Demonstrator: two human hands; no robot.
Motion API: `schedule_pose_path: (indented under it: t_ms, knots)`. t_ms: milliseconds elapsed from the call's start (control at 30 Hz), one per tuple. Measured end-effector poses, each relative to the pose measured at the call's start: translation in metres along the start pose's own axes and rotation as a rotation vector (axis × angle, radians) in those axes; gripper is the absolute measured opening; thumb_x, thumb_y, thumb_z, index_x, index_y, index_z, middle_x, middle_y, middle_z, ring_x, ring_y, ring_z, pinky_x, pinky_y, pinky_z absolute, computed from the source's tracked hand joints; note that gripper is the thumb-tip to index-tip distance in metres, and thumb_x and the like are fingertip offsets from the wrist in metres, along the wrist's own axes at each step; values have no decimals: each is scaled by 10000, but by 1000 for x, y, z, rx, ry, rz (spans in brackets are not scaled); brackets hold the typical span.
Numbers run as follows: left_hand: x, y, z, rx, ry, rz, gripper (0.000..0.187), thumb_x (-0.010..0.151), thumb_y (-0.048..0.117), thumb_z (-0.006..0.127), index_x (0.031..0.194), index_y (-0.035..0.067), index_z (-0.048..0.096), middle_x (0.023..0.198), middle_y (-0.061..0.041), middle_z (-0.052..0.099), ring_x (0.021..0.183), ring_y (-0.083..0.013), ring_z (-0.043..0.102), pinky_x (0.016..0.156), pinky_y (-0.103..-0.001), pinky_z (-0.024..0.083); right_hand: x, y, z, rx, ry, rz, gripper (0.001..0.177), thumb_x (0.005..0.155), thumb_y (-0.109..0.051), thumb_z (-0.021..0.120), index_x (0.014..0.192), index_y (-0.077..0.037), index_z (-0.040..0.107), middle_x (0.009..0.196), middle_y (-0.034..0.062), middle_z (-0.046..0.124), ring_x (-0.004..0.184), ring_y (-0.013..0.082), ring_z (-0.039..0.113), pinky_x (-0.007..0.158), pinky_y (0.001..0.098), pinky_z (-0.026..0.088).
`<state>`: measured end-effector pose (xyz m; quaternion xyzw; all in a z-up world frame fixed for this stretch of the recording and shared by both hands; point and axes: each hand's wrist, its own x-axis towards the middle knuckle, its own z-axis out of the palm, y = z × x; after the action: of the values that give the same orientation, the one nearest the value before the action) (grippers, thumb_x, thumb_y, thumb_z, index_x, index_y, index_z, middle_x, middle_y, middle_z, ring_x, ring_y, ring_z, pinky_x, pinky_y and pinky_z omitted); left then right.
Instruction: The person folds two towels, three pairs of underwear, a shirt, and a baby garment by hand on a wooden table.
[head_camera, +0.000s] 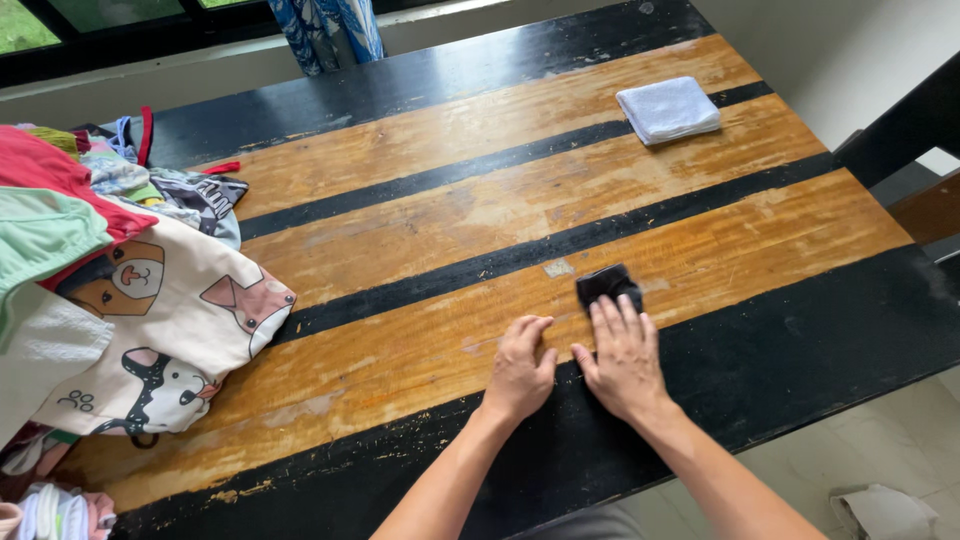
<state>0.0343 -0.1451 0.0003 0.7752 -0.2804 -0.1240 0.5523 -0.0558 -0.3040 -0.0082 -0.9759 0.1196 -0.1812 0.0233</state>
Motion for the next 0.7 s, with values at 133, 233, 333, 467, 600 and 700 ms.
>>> schedule_pose_path:
  t_ms: [133,233,333,467,600,700]
  knots:
    - [8,5,10,242,-18,301,474,814,37,693,1281,-19,633,1364,-216,596,1278,-377,553,1105,-460,405,20,41,11,-85,-42,120,722,908,-493,585,1436,-6,516,1517,149,495,1416,310,392,1132,502,295]
    - [6,5,15,314,-52,373,494,809,21,665,1299,-22,621,1406,-216,590,1359,-379,508,1170,-473,348,32,75,26,-77,-23,134,732,926,-511,569,1450,-4,509,1537,158,482,1446,304,391,1155,494,297]
    - [11,7,15,339,-65,393,493,795,-1,638,1287,-17,624,1398,-203,605,1391,-370,494,1199,-479,323,58,118,41,-59,-68,174,770,957,-546,533,1485,8,439,1573,194,410,1482,321,333,1183,505,249]
    - [11,11,11,307,-79,346,469,769,-35,605,1235,-12,643,1372,-196,626,1387,-357,500,1207,-480,308,98,180,61,-41,-308,371,868,974,-622,439,1573,-6,322,1650,205,314,1507,318,290,1236,466,216]
    - [14,10,12,272,-58,314,426,791,-46,585,1209,-4,661,1353,-179,650,1384,-344,522,1212,-468,323,134,245,77,-205,-246,325,878,974,-669,395,1559,-16,340,1642,179,300,1547,333,195,1226,511,145]
    - [14,10,10,262,-54,304,417,795,-60,568,1198,-12,663,1347,-181,654,1384,-339,528,1211,-464,323,161,290,76,-163,-286,390,890,941,-679,450,1558,-42,372,1639,148,334,1540,336,227,1212,545,172]
